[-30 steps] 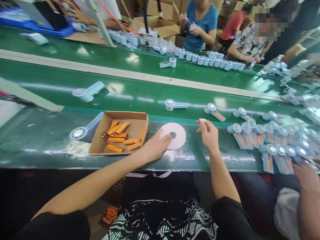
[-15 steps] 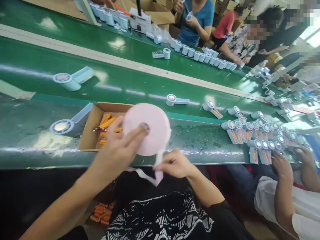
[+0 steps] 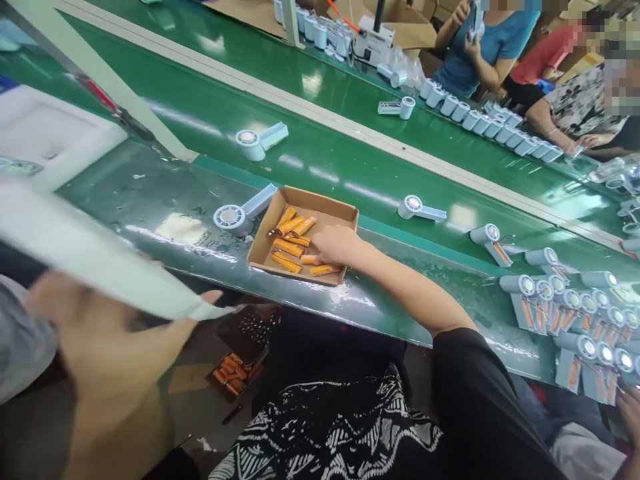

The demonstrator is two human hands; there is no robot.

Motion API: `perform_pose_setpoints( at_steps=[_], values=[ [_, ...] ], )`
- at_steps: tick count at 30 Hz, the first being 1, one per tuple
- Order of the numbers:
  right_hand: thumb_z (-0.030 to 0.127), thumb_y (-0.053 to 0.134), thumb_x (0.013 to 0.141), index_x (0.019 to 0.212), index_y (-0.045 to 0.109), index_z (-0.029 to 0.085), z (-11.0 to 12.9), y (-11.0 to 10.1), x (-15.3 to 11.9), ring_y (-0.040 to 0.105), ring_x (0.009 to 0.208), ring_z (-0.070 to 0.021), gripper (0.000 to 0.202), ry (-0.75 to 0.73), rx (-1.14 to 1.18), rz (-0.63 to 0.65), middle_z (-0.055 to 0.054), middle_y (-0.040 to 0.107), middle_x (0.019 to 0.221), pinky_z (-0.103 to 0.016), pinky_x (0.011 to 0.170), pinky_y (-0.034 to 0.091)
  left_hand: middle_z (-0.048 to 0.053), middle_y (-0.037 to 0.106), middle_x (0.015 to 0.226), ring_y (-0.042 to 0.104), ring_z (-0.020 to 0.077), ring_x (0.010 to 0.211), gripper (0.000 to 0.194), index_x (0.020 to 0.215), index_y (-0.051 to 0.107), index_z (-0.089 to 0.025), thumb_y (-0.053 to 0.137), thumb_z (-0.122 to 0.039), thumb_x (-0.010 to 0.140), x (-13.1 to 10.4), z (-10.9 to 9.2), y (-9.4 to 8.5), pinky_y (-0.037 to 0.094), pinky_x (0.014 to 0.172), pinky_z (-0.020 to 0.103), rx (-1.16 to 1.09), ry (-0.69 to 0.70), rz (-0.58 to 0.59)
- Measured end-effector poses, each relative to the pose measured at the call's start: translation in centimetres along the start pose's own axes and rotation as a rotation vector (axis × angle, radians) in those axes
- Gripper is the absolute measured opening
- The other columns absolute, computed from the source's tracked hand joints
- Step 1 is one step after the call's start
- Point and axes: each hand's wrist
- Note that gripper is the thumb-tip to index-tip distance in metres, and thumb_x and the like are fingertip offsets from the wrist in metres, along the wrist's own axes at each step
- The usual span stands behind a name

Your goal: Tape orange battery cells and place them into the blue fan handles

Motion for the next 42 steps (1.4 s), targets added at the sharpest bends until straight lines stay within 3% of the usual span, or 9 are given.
perform_pose_setpoints(
  at_steps=[5, 10, 14, 19, 24, 29, 33, 35, 42],
  values=[
    [0.023, 0.069, 0.100, 0.114, 0.079, 0.015, -0.7, 1.5, -0.1, 0.077, 0.096, -0.0290, 0.018, -0.149, 0.251, -0.105, -0.014, 0.081, 0.101, -0.038, 0.086, 0.057, 0.015, 0.066, 0.126, 0.055, 0.0449, 0.134, 0.062, 0.146, 0.060, -0.025, 0.082, -0.021, 0.088, -0.4, -1.5, 3.2, 0.053, 0.108, 0.063, 0.139, 0.175, 0.102],
    [0.047, 0.079, 0.092, 0.148, 0.061, 0.025, -4.9, 2.5, -5.1, 0.075, 0.095, -0.0179, 0.063, -0.359, 1.323, -0.588, -0.003, 0.077, 0.110, -0.034, 0.091, 0.064, 0.016, 0.069, 0.122, 0.058, 0.0428, 0.127, 0.060, 0.144, 0.059, -0.023, 0.081, -0.017, 0.088, -1.1, -2.7, 4.0, 0.050, 0.105, 0.058, 0.212, 0.251, 0.133],
    [0.046, 0.099, 0.073, 0.113, 0.070, 0.027, -4.0, 4.9, -10.0, 0.077, 0.097, -0.0189, 0.053, -0.313, 1.750, -0.899, -0.001, 0.078, 0.107, -0.036, 0.092, 0.067, 0.016, 0.073, 0.121, 0.065, 0.0363, 0.113, 0.056, 0.146, 0.057, -0.019, 0.074, -0.012, 0.093, -1.0, -4.9, 5.3, 0.049, 0.098, 0.051, 0.245, 0.383, 0.180],
    [0.042, 0.101, 0.073, 0.091, 0.060, 0.026, -0.9, 8.4, -13.0, 0.081, 0.108, -0.0248, 0.048, -0.075, 1.829, -1.254, -0.005, 0.083, 0.106, -0.041, 0.097, 0.069, 0.014, 0.075, 0.123, 0.069, 0.0269, 0.103, 0.046, 0.142, 0.061, -0.016, 0.067, -0.006, 0.097, -1.1, -8.6, 7.7, 0.046, 0.092, 0.044, 0.233, 0.514, 0.216],
    [0.053, 0.100, 0.072, 0.089, 0.060, 0.027, 0.4, 11.4, -13.2, 0.083, 0.105, -0.0246, 0.050, 0.037, 1.781, -1.405, -0.005, 0.085, 0.104, -0.039, 0.095, 0.070, 0.011, 0.077, 0.126, 0.068, 0.0267, 0.107, 0.053, 0.148, 0.061, -0.021, 0.065, -0.008, 0.096, -1.9, -10.8, 9.6, 0.046, 0.093, 0.043, 0.179, 0.561, 0.286],
    [0.056, 0.098, 0.072, 0.091, 0.066, 0.025, -1.1, 13.4, -14.8, 0.083, 0.102, -0.0248, 0.048, 0.080, 1.760, -1.224, -0.008, 0.085, 0.108, -0.041, 0.097, 0.069, 0.008, 0.078, 0.130, 0.067, 0.0301, 0.104, 0.069, 0.154, 0.059, -0.030, 0.066, -0.009, 0.089, -1.9, -11.7, 10.2, 0.049, 0.092, 0.047, 0.154, 0.564, 0.363],
    [0.041, 0.098, 0.073, 0.125, 0.076, 0.024, -5.0, 12.3, -18.2, 0.082, 0.104, -0.0250, 0.058, 0.012, 1.664, -0.923, -0.004, 0.085, 0.109, -0.048, 0.107, 0.066, 0.005, 0.079, 0.128, 0.062, 0.0308, 0.094, 0.077, 0.157, 0.057, -0.038, 0.068, -0.010, 0.086, -0.9, -12.5, 10.3, 0.049, 0.093, 0.053, 0.175, 0.642, 0.397],
    [0.036, 0.098, 0.072, 0.133, 0.075, 0.024, -6.1, 11.6, -18.9, 0.081, 0.108, -0.0259, 0.065, 0.001, 1.687, -0.903, -0.004, 0.085, 0.111, -0.051, 0.110, 0.064, 0.004, 0.080, 0.122, 0.059, 0.0289, 0.088, 0.070, 0.154, 0.060, -0.039, 0.069, -0.013, 0.089, -0.8, -13.6, 10.8, 0.045, 0.092, 0.054, 0.228, 0.650, 0.382],
    [0.046, 0.091, 0.077, 0.124, 0.069, 0.027, -2.1, 14.1, -15.3, 0.076, 0.118, -0.0265, 0.055, 0.243, 1.989, -1.606, -0.007, 0.080, 0.121, -0.047, 0.107, 0.065, 0.012, 0.072, 0.096, 0.049, 0.0274, 0.082, 0.051, 0.141, 0.068, -0.014, 0.069, -0.043, 0.100, -3.0, -19.4, 14.8, 0.036, 0.080, 0.046, 0.214, 0.648, 0.276]
  ],
)
Point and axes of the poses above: each hand's wrist, its own x-axis towards the middle knuckle, its own y-axis out of the palm, z = x × y
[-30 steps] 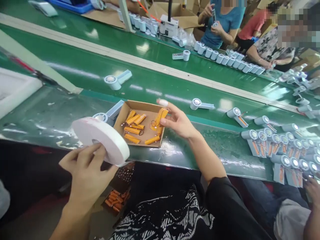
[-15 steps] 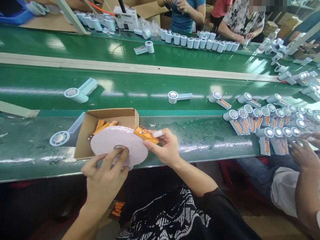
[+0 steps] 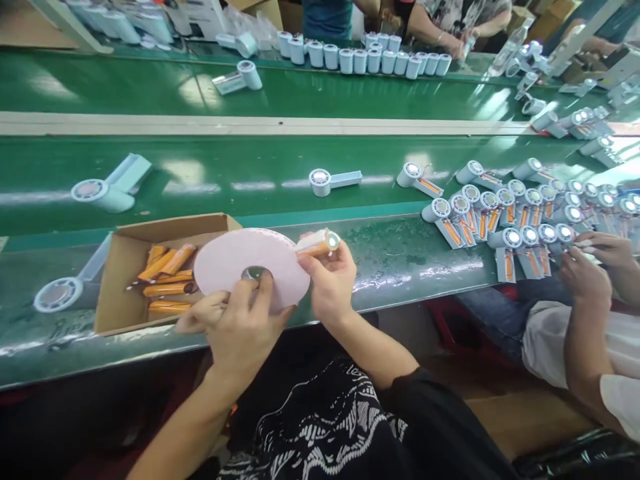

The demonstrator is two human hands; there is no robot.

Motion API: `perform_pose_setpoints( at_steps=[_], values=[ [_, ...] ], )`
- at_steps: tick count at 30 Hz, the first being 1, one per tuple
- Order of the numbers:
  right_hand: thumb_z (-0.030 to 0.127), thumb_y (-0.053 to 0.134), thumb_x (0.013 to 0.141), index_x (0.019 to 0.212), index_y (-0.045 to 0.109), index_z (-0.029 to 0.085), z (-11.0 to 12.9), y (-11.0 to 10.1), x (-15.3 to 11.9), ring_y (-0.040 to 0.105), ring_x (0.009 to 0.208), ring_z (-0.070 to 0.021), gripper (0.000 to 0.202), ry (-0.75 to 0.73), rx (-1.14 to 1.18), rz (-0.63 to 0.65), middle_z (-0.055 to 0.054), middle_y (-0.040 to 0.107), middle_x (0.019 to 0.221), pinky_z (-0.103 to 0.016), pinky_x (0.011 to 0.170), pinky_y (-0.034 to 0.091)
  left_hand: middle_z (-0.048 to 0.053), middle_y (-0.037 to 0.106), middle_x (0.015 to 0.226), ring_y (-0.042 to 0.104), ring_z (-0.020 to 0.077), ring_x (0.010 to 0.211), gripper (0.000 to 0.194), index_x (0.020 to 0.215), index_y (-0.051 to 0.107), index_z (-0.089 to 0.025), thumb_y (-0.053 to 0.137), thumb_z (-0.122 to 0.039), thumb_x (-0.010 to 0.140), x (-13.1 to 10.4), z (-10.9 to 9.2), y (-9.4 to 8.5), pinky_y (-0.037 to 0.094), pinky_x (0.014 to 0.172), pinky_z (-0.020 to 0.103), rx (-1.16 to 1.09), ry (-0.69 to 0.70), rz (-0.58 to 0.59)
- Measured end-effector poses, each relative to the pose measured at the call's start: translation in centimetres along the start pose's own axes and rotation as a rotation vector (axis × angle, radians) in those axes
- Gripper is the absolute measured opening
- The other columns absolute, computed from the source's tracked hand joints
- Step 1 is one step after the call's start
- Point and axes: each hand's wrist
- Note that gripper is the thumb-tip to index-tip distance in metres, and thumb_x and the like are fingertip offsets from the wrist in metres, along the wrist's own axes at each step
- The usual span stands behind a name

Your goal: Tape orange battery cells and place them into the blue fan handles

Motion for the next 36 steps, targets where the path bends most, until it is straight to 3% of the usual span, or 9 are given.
perform_pose_setpoints(
  at_steps=[4, 7, 10, 15, 19, 22, 29, 32, 36],
  values=[
    [0.050, 0.084, 0.082, 0.126, 0.067, 0.027, 3.3, -3.1, 3.5, 0.073, 0.125, -0.0290, 0.053, 0.022, -0.132, 0.101, -0.009, 0.076, 0.129, -0.047, 0.104, 0.066, 0.010, 0.073, 0.093, 0.050, 0.0259, 0.080, 0.047, 0.140, 0.070, -0.016, 0.072, -0.036, 0.098, -1.6, -2.6, 1.6, 0.036, 0.081, 0.045, -0.096, 0.042, -0.021],
    [0.058, 0.063, 0.098, 0.138, 0.064, 0.032, 9.6, -7.7, 8.7, 0.060, 0.144, -0.0253, 0.047, -0.312, -0.260, 0.034, -0.006, 0.066, 0.145, -0.044, 0.114, 0.059, 0.010, 0.078, 0.113, 0.060, 0.0298, 0.098, 0.049, 0.142, 0.070, -0.022, 0.075, -0.025, 0.093, -2.9, -2.3, 2.4, 0.039, 0.089, 0.047, -0.155, 0.091, 0.255],
    [0.058, 0.064, 0.099, 0.144, 0.060, 0.040, 13.1, -11.9, 11.2, 0.054, 0.151, -0.0262, 0.049, -0.499, -0.265, -0.069, -0.002, 0.060, 0.151, -0.046, 0.114, 0.058, 0.012, 0.075, 0.133, 0.060, 0.0376, 0.121, 0.067, 0.145, 0.068, -0.023, 0.088, -0.030, 0.082, -1.1, 0.1, 2.8, 0.042, 0.097, 0.050, -0.219, 0.169, 0.561],
    [0.049, 0.090, 0.079, 0.149, 0.057, 0.042, 8.7, -13.7, 9.2, 0.072, 0.118, -0.0278, 0.078, -0.200, -0.241, 0.026, -0.005, 0.074, 0.125, -0.048, 0.097, 0.066, 0.009, 0.079, 0.111, 0.066, 0.0302, 0.108, 0.018, 0.115, 0.078, -0.024, 0.064, -0.029, 0.105, 10.5, 0.9, 5.3, 0.047, 0.090, 0.040, -0.235, 0.283, 0.793],
    [0.047, 0.096, 0.070, 0.139, 0.064, 0.035, 6.0, -12.7, 8.4, 0.075, 0.114, -0.0306, 0.076, -0.163, -0.217, -0.006, -0.005, 0.079, 0.112, -0.051, 0.094, 0.067, 0.019, 0.068, 0.141, 0.051, 0.0383, 0.138, 0.036, 0.130, 0.073, -0.018, 0.048, -0.038, 0.112, 21.9, -3.4, 11.7, 0.042, 0.109, 0.049, -0.163, 0.177, 0.665],
    [0.043, 0.098, 0.070, 0.130, 0.068, 0.030, 6.6, -13.0, 8.6, 0.079, 0.110, -0.0315, 0.068, -0.187, -0.181, -0.060, -0.005, 0.082, 0.108, -0.052, 0.094, 0.068, 0.025, 0.068, 0.137, 0.054, 0.0421, 0.134, 0.032, 0.124, 0.077, -0.014, 0.058, -0.031, 0.105, 26.8, -5.2, 16.0, 0.045, 0.105, 0.052, -0.139, 0.122, 0.719],
    [0.039, 0.096, 0.070, 0.123, 0.076, 0.024, 8.5, -14.4, 13.1, 0.081, 0.103, -0.0288, 0.059, -0.271, -0.322, -0.045, -0.005, 0.084, 0.102, -0.048, 0.099, 0.066, 0.014, 0.078, 0.108, 0.071, 0.0263, 0.108, 0.027, 0.103, 0.081, -0.014, 0.068, -0.035, 0.093, 27.8, -1.7, 18.3, 0.054, 0.100, 0.038, -0.191, 0.159, 0.864],
    [0.040, 0.089, 0.073, 0.123, 0.079, 0.020, 7.5, -12.9, 17.8, 0.080, 0.099, -0.0252, 0.055, -0.243, -0.502, 0.078, -0.004, 0.084, 0.102, -0.044, 0.103, 0.064, 0.004, 0.080, 0.103, 0.073, 0.0186, 0.101, 0.033, 0.103, 0.083, -0.018, 0.056, -0.035, 0.094, 27.9, 0.1, 18.2, 0.051, 0.096, 0.024, -0.258, 0.196, 0.889],
    [0.040, 0.077, 0.080, 0.126, 0.079, 0.017, 5.3, -11.2, 22.6, 0.080, 0.095, -0.0216, 0.052, -0.181, -0.786, 0.272, -0.002, 0.084, 0.098, -0.038, 0.104, 0.062, 0.002, 0.081, 0.111, 0.073, 0.0190, 0.103, 0.027, 0.113, 0.081, -0.023, 0.061, -0.031, 0.095, 28.1, 0.4, 18.4, 0.051, 0.091, 0.023, -0.334, 0.202, 0.872]
  ],
)
Point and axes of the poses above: each hand's wrist, its own x-axis towards the middle knuckle, its own y-axis out of the palm, z = x × y
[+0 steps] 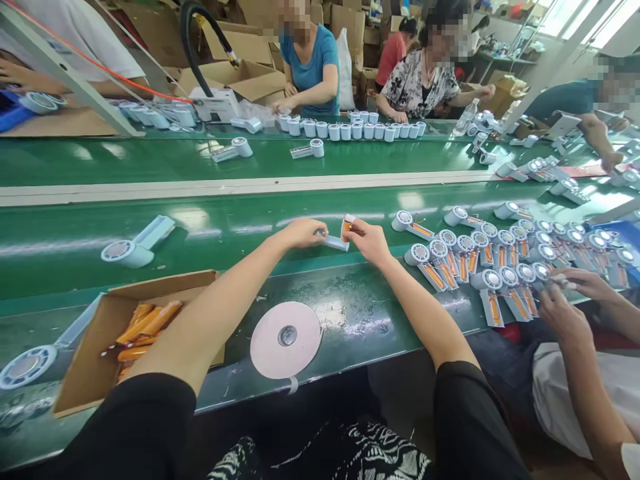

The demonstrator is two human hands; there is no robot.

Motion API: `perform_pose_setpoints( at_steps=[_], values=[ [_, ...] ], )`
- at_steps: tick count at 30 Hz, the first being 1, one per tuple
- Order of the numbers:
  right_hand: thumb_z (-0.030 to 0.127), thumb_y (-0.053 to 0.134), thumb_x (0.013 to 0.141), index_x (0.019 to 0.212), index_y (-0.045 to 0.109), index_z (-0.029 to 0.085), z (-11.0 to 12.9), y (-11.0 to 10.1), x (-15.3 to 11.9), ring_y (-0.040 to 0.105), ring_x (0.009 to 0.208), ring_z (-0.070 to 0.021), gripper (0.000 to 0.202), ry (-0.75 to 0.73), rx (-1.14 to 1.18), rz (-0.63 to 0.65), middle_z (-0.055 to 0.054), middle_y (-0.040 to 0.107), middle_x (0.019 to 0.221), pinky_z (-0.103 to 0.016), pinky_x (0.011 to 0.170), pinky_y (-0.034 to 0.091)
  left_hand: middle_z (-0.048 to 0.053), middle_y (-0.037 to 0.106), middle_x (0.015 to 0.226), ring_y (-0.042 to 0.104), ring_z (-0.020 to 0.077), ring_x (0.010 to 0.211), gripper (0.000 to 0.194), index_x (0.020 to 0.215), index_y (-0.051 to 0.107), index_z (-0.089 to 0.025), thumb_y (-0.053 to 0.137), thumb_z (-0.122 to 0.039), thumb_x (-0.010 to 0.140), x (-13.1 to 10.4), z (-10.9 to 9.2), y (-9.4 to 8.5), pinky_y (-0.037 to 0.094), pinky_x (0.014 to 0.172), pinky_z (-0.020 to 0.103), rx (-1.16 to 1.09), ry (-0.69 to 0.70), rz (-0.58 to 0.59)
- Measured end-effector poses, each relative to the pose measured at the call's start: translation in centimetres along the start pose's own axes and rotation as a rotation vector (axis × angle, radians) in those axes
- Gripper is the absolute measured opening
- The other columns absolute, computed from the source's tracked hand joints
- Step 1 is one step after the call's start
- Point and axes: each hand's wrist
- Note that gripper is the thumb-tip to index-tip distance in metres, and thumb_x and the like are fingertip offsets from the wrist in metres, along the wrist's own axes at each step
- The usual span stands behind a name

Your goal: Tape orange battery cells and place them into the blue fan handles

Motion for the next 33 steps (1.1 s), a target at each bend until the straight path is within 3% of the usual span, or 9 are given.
perform_pose_setpoints(
  at_steps=[8, 13, 18, 21, 24, 26, 28, 30, 33],
  values=[
    [0.028, 0.067, 0.097, 0.134, 0.078, 0.015, -0.5, 0.2, 0.4, 0.080, 0.098, -0.0218, 0.040, -0.099, -0.526, 0.135, -0.007, 0.086, 0.107, -0.029, 0.097, 0.058, 0.011, 0.075, 0.121, 0.071, 0.0246, 0.108, 0.031, 0.130, 0.070, -0.018, 0.054, -0.037, 0.110, 1.6, -1.0, 1.6, 0.054, 0.099, 0.040, -0.070, -0.051, -0.037],
    [0.032, 0.059, 0.108, 0.144, 0.073, 0.023, 0.8, -0.1, 0.5, 0.078, 0.114, -0.0231, 0.039, -0.110, -0.980, 0.371, -0.008, 0.082, 0.128, -0.028, 0.100, 0.055, 0.011, 0.071, 0.126, 0.069, 0.0252, 0.111, 0.040, 0.133, 0.067, -0.016, 0.057, -0.049, 0.111, 2.3, -1.7, 1.8, 0.055, 0.103, 0.047, -0.136, -0.095, -0.044],
    [0.043, 0.050, 0.112, 0.144, 0.072, 0.025, 2.3, 1.5, 1.6, 0.076, 0.116, -0.0297, 0.044, -0.082, -1.213, 0.541, -0.015, 0.081, 0.126, -0.033, 0.095, 0.054, 0.015, 0.071, 0.132, 0.070, 0.0272, 0.117, 0.035, 0.137, 0.066, -0.015, 0.055, -0.036, 0.112, 2.2, -3.7, 0.8, 0.056, 0.104, 0.047, -0.198, -0.124, -0.091],
    [0.043, 0.044, 0.112, 0.140, 0.075, 0.020, 3.3, 2.6, 2.7, 0.078, 0.110, -0.0336, 0.048, -0.080, -1.342, 0.655, -0.020, 0.081, 0.120, -0.038, 0.093, 0.055, 0.021, 0.062, 0.151, 0.060, 0.0313, 0.138, 0.042, 0.151, 0.057, -0.013, 0.046, -0.025, 0.113, -1.1, -4.1, 0.9, 0.046, 0.117, 0.049, -0.210, -0.132, -0.188],
    [0.041, 0.040, 0.112, 0.138, 0.076, 0.019, 4.0, 2.8, 3.9, 0.077, 0.110, -0.0341, 0.049, -0.106, -1.398, 0.765, -0.020, 0.082, 0.117, -0.040, 0.093, 0.054, 0.016, 0.055, 0.162, 0.042, 0.0327, 0.154, 0.047, 0.155, 0.055, -0.017, 0.056, -0.029, 0.109, -7.8, -4.0, 3.0, 0.033, 0.128, 0.048, -0.139, 0.010, -0.305],
    [0.039, 0.043, 0.111, 0.135, 0.077, 0.020, 4.5, 2.7, 4.6, 0.076, 0.114, -0.0332, 0.046, -0.122, -1.412, 0.830, -0.018, 0.081, 0.121, -0.039, 0.096, 0.053, 0.010, 0.066, 0.149, 0.049, 0.0306, 0.146, 0.035, 0.138, 0.067, -0.021, 0.064, -0.035, 0.106, -12.5, -3.7, 4.8, 0.040, 0.124, 0.044, -0.045, 0.157, -0.311],
    [0.037, 0.047, 0.110, 0.129, 0.080, 0.019, 5.0, 2.6, 5.1, 0.074, 0.118, -0.0328, 0.043, -0.125, -1.421, 0.867, -0.018, 0.080, 0.126, -0.038, 0.099, 0.051, 0.010, 0.070, 0.142, 0.057, 0.0296, 0.137, 0.028, 0.126, 0.072, -0.021, 0.068, -0.037, 0.104, -15.2, -3.0, 6.0, 0.047, 0.117, 0.042, 0.028, 0.172, -0.290],
    [0.034, 0.049, 0.108, 0.126, 0.082, 0.018, 5.6, 2.7, 5.5, 0.073, 0.121, -0.0331, 0.040, -0.108, -1.440, 0.868, -0.018, 0.080, 0.129, -0.037, 0.099, 0.050, 0.015, 0.064, 0.152, 0.054, 0.0326, 0.142, 0.039, 0.137, 0.067, -0.017, 0.070, -0.034, 0.102, -14.5, -2.2, 5.9, 0.047, 0.118, 0.045, 0.051, 0.095, -0.308],
    [0.036, 0.052, 0.106, 0.125, 0.082, 0.018, 6.4, 2.8, 5.6, 0.074, 0.118, -0.0330, 0.040, -0.069, -1.477, 0.843, -0.018, 0.080, 0.126, -0.035, 0.093, 0.051, 0.024, 0.045, 0.169, 0.041, 0.0390, 0.156, 0.071, 0.158, 0.050, -0.009, 0.077, -0.030, 0.096, -8.9, -2.1, 4.0, 0.042, 0.125, 0.050, 0.050, 0.044, -0.350]
  ],
)
Point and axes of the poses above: each hand's wrist, its own x-axis towards the middle knuckle, its own y-axis out of the palm, z = x × y
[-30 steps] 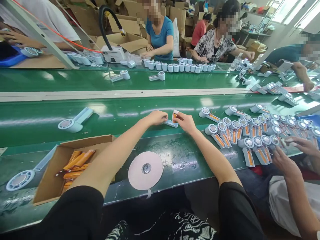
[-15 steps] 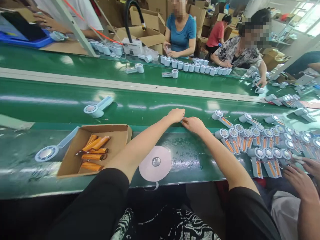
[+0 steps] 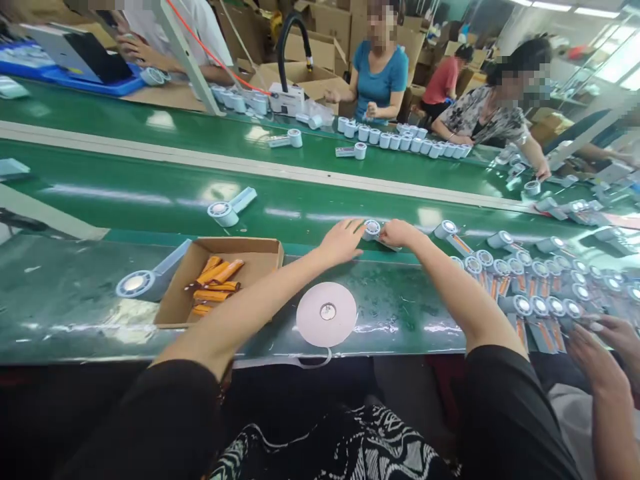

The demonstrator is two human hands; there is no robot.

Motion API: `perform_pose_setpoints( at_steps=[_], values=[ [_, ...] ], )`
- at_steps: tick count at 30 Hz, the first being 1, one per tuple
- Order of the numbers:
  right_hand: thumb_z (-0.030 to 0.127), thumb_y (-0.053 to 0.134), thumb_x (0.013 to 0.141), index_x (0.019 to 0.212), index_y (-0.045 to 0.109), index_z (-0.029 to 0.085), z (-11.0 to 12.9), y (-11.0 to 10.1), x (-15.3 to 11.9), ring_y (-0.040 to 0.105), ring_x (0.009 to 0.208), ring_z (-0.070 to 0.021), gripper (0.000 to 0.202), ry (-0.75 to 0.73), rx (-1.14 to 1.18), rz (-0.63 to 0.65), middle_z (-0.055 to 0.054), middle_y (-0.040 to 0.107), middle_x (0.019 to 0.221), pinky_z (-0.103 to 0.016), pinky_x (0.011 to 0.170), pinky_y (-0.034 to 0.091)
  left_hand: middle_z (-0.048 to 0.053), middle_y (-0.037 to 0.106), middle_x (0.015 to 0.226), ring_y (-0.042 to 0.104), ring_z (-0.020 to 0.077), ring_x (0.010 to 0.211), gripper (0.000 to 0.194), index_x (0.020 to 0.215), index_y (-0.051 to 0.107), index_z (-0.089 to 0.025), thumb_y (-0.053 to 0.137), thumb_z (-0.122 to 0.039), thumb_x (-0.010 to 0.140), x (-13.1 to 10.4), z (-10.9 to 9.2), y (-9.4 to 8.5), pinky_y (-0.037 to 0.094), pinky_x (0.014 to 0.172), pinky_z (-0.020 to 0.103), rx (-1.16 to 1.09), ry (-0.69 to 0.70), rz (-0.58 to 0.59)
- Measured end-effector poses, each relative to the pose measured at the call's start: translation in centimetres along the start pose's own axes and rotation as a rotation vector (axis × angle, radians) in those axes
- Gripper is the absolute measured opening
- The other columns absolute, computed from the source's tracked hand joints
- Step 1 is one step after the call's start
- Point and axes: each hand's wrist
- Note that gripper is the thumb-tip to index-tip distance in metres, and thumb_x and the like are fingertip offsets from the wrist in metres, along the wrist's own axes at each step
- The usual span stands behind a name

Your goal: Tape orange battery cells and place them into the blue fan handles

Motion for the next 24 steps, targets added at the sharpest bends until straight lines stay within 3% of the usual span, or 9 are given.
perform_pose_setpoints(
  at_steps=[2, 5, 10, 14, 17, 19, 21, 22, 24],
  values=[
    [0.041, 0.052, 0.106, 0.124, 0.083, 0.018, -0.2, 0.0, -0.4, 0.075, 0.114, -0.0323, 0.042, 0.027, -0.008, 0.001, -0.018, 0.081, 0.122, -0.034, 0.089, 0.051, 0.022, 0.048, 0.167, 0.050, 0.0368, 0.151, 0.069, 0.156, 0.055, -0.013, 0.080, -0.025, 0.093, 4.6, -0.3, 0.1, 0.046, 0.122, 0.045, -0.007, -0.001, 0.028],
    [0.044, 0.053, 0.104, 0.130, 0.081, 0.019, -1.4, 1.0, -1.6, 0.076, 0.110, -0.0316, 0.046, 0.065, -0.012, -0.005, -0.018, 0.081, 0.122, -0.033, 0.087, 0.051, 0.014, 0.068, 0.145, 0.070, 0.0300, 0.127, 0.042, 0.137, 0.070, -0.018, 0.074, -0.019, 0.095, 8.9, -0.7, 1.0, 0.056, 0.107, 0.037, -0.026, 0.010, 0.102],
    [0.051, 0.048, 0.104, 0.139, 0.077, 0.027, -3.5, 2.9, -2.3, 0.075, 0.105, -0.0295, 0.052, 0.126, 0.054, -0.017, -0.012, 0.083, 0.117, -0.032, 0.084, 0.051, 0.014, 0.066, 0.146, 0.071, 0.0305, 0.123, 0.043, 0.140, 0.067, -0.019, 0.071, -0.018, 0.097, 10.2, -0.8, 3.0, 0.057, 0.101, 0.038, -0.053, 0.016, 0.146],
    [0.050, 0.054, 0.101, 0.127, 0.082, 0.017, -2.7, 3.1, -0.2, 0.075, 0.108, -0.0326, 0.050, 0.093, 0.016, 0.001, -0.020, 0.080, 0.121, -0.035, 0.087, 0.053, 0.019, 0.065, 0.147, 0.068, 0.0324, 0.126, 0.041, 0.141, 0.066, -0.014, 0.064, -0.014, 0.099, 9.8, -2.1, 1.9, 0.056, 0.103, 0.041, -0.057, 0.009, 0.149],
    [0.040, 0.049, 0.105, 0.115, 0.084, 0.013, -3.0, 3.3, 0.7, 0.074, 0.110, -0.0307, 0.045, -0.022, -0.005, -0.002, -0.021, 0.081, 0.120, -0.035, 0.094, 0.052, 0.023, 0.060, 0.153, 0.061, 0.0343, 0.137, 0.045, 0.147, 0.061, -0.009, 0.062, -0.017, 0.103, 5.6, -2.4, 0.1, 0.051, 0.110, 0.043, -0.038, 0.023, 0.116],
    [0.035, 0.047, 0.106, 0.111, 0.084, 0.016, -4.1, 4.3, 0.6, 0.074, 0.109, -0.0284, 0.042, -0.122, 0.021, -0.075, -0.017, 0.082, 0.119, -0.034, 0.095, 0.052, 0.020, 0.067, 0.144, 0.061, 0.0334, 0.134, 0.053, 0.145, 0.063, -0.012, 0.077, -0.032, 0.098, -0.3, -2.0, -0.4, 0.049, 0.111, 0.042, -0.030, 0.103, 0.153],
    [0.035, 0.051, 0.105, 0.109, 0.084, 0.019, -5.3, 6.0, 0.1, 0.076, 0.106, -0.0282, 0.038, -0.120, 0.103, -0.234, -0.014, 0.083, 0.117, -0.034, 0.091, 0.053, 0.018, 0.072, 0.136, 0.061, 0.0353, 0.131, 0.063, 0.135, 0.070, -0.014, 0.086, -0.054, 0.088, -7.5, -1.5, -0.4, 0.047, 0.113, 0.045, -0.020, 0.216, 0.250],
    [0.036, 0.053, 0.103, 0.109, 0.085, 0.020, -5.7, 6.9, -0.2, 0.076, 0.105, -0.0286, 0.035, -0.078, 0.162, -0.324, -0.012, 0.084, 0.116, -0.034, 0.088, 0.054, 0.017, 0.069, 0.143, 0.056, 0.0387, 0.138, 0.071, 0.134, 0.070, -0.016, 0.089, -0.061, 0.083, -11.0, -1.2, -0.3, 0.044, 0.118, 0.050, -0.006, 0.223, 0.279],
    [0.039, 0.061, 0.100, 0.105, 0.085, 0.023, -5.6, 8.5, -0.9, 0.077, 0.100, -0.0298, 0.030, 0.048, 0.274, -0.464, -0.010, 0.085, 0.112, -0.035, 0.081, 0.054, 0.016, 0.057, 0.162, 0.046, 0.0428, 0.149, 0.081, 0.145, 0.066, -0.017, 0.092, -0.057, 0.080, -16.5, -0.9, 0.1, 0.039, 0.122, 0.056, 0.017, 0.179, 0.323]
  ],
)
Point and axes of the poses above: each hand's wrist, its own x-axis towards the middle knuckle, its own y-axis out of the palm, z = x × y
